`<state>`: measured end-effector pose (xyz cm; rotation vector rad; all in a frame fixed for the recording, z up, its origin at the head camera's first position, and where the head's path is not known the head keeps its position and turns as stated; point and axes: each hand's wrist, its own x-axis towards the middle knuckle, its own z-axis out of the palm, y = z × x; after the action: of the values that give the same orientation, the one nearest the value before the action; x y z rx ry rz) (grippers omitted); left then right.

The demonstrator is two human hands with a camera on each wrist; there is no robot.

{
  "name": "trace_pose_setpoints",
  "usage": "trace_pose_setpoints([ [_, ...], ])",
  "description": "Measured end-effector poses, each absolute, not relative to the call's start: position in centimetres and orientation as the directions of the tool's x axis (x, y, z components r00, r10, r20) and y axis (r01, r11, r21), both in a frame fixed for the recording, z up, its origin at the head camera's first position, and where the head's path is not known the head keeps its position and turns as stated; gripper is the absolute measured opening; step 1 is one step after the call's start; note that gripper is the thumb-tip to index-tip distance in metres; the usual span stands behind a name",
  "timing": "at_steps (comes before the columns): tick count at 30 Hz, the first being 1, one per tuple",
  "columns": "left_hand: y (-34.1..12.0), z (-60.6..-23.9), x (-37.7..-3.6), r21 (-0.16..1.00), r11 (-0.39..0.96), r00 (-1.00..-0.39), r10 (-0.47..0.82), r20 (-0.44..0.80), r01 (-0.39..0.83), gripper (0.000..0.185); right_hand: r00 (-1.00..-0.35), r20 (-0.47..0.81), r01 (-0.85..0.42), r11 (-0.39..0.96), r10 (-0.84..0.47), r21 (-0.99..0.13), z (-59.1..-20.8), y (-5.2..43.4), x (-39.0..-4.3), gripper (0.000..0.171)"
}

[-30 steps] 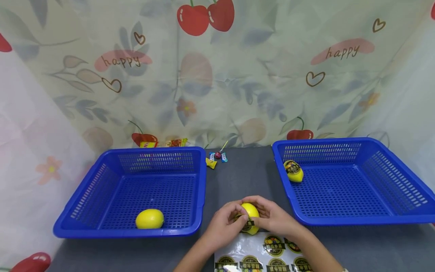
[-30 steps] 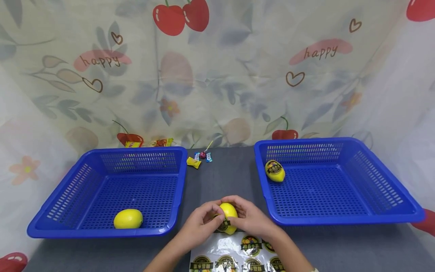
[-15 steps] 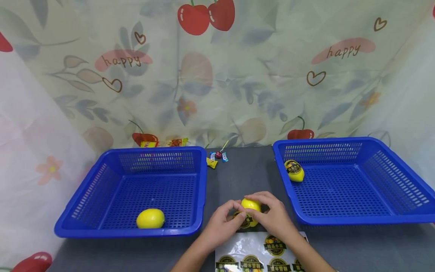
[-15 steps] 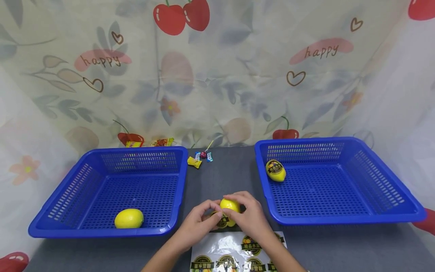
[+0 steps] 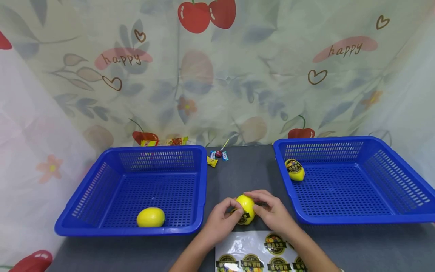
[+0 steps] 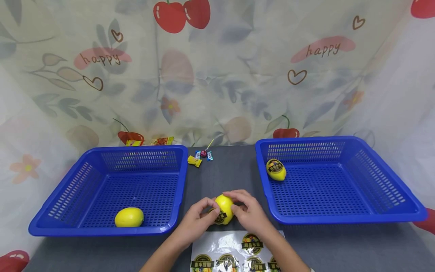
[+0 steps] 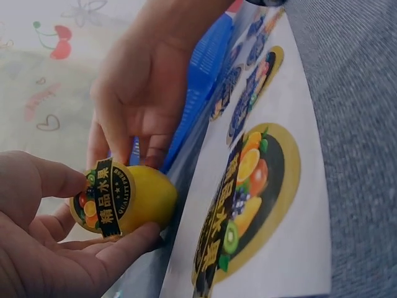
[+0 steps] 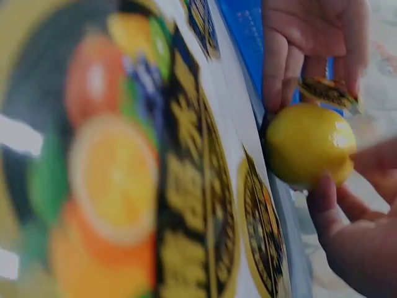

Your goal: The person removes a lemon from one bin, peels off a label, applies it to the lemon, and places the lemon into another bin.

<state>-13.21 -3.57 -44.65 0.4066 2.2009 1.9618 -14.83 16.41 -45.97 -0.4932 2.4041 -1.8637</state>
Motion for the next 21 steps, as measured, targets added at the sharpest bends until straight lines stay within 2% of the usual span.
trace_pose_setpoints([
  [5, -3.7, -44.8, -13.4, 0.996, 0.076, -0.951, 0.310, 0.018, 0.044, 0.011, -0.901, 0.136, -0.258, 0.258, -0.411, -0.931, -46.5, 16.9, -15.1, 0.060],
  [8, -3.8, -44.7, -13.4, 0.997, 0.077, -0.952, 0.307, 0.001, 0.026, 0.012, -0.898, 0.135, -0.280, 0.308, -0.419, -0.909, -46.8, 16.7, -15.0, 0.069],
  [10, -3.8, -44.7, -13.5, 0.997, 0.073, -0.955, 0.298, 0.003, 0.026, 0.013, -0.905, 0.137, -0.284, 0.333, -0.403, -0.899, -46.9, 16.6, -15.0, 0.072],
  [17, -3.8, -44.7, -13.6, 0.985, 0.095, -0.971, 0.203, 0.123, 0.145, 0.012, -0.906, 0.193, -0.337, 0.367, -0.376, -0.867, -46.5, 16.0, -14.7, 0.071],
  [21, -3.5, -44.8, -13.8, 0.992, 0.028, -0.969, 0.219, 0.114, 0.123, 0.014, -0.895, 0.223, -0.373, 0.374, -0.386, -0.849, -46.4, 15.8, -14.6, 0.071],
])
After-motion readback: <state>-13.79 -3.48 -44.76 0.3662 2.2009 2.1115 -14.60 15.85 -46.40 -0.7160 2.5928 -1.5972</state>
